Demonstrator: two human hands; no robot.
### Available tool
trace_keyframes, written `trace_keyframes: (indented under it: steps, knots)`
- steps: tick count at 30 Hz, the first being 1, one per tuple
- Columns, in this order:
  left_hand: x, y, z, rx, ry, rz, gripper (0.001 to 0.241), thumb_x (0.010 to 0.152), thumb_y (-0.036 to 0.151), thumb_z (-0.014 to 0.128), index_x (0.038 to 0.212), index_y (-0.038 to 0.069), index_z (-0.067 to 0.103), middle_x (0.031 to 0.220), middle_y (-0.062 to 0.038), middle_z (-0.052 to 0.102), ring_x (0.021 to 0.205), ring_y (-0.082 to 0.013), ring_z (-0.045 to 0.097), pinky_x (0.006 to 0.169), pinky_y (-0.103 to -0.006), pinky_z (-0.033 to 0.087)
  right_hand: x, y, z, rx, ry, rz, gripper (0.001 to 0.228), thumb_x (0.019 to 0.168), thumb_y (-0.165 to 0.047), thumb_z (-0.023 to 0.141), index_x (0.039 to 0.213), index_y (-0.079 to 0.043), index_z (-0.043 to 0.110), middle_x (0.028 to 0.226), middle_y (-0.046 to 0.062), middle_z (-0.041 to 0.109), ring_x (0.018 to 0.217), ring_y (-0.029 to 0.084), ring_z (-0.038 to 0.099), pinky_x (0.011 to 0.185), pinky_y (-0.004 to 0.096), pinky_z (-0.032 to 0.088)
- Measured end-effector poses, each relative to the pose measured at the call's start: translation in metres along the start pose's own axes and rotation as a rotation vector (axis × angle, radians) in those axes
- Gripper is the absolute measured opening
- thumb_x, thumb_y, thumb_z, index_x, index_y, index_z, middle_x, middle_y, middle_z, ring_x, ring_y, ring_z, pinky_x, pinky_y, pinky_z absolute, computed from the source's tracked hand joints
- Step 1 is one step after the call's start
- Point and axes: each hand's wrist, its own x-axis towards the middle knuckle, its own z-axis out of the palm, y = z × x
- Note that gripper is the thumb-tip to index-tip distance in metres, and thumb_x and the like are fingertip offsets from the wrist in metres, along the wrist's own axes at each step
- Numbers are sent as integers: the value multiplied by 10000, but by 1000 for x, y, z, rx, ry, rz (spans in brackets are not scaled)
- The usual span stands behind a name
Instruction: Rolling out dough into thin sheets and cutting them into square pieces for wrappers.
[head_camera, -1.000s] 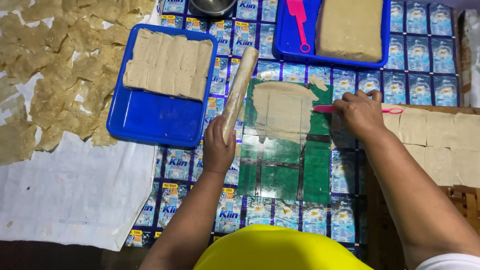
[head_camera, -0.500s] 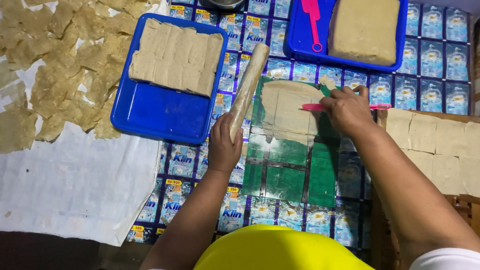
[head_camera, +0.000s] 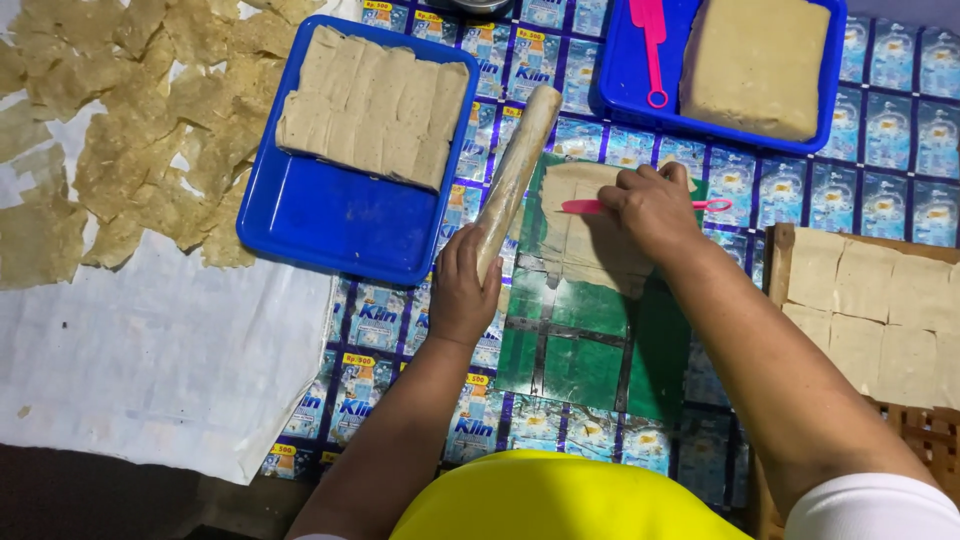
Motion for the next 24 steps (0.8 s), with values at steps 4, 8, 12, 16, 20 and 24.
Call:
trace_keyframes:
  steps: [4, 8, 12, 16, 20, 24]
  knots:
    - [0, 1, -1, -27, -35, -31, 438, 997, 196, 664, 1392, 87, 510, 1374, -175, 544, 1229, -392, 601, 990, -497, 535, -12, -7, -34, -25, -35, 33, 130, 1005, -400, 590, 912, -314, 623, 898, -81, 563, 959, 147, 626, 898, 375, 454]
    - [0, -1, 0, -14, -31, -30, 447, 995, 213, 666, 1395, 90, 509, 1378, -168, 544, 1235, -385, 597, 991, -495, 529, -54, -7, -82, 129, -296, 453, 230, 1084, -355, 492, 1278, -378, 612, 1070, 59, 564, 908, 376, 712, 754, 534, 593]
    - [1, 4, -2, -22, -34, -37, 444, 984, 181, 676, 1386, 87, 513, 1373, -176, 548, 1232, -394, 600, 987, -508, 531, -137, 13, -64, 32, -373, 609, 355, 1035, -336, 575, 1367, -436, 649, 1170, 84, 509, 1024, 382, 671, 772, 511, 610]
    - [3, 12, -7, -30, -58, -58, 437, 990, 172, 671, 1386, 84, 511, 1377, -190, 549, 1229, -401, 602, 998, -509, 533, -182, 4, -41, -66, -475, 654, 272, 1056, -342, 556, 1169, -474, 765, 1224, 45, 549, 1128, 329, 652, 870, 423, 603]
    - [0, 11, -3, -9, -50, -43, 439, 993, 176, 668, 1391, 79, 511, 1378, -190, 545, 1229, -406, 595, 996, -517, 528, -164, -32, -39, -107, -359, 587, 256, 1025, -383, 555, 1137, -483, 763, 1116, 35, 554, 1013, 302, 645, 764, 396, 585]
    - [2, 17, -8, -12, -70, -89, 435, 993, 162, 674, 1391, 84, 514, 1373, -194, 554, 1218, -401, 607, 994, -512, 538, -146, -8, 19, -144, -153, 566, 206, 1028, -471, 584, 1047, -454, 788, 1036, 20, 542, 925, 290, 626, 675, 387, 563]
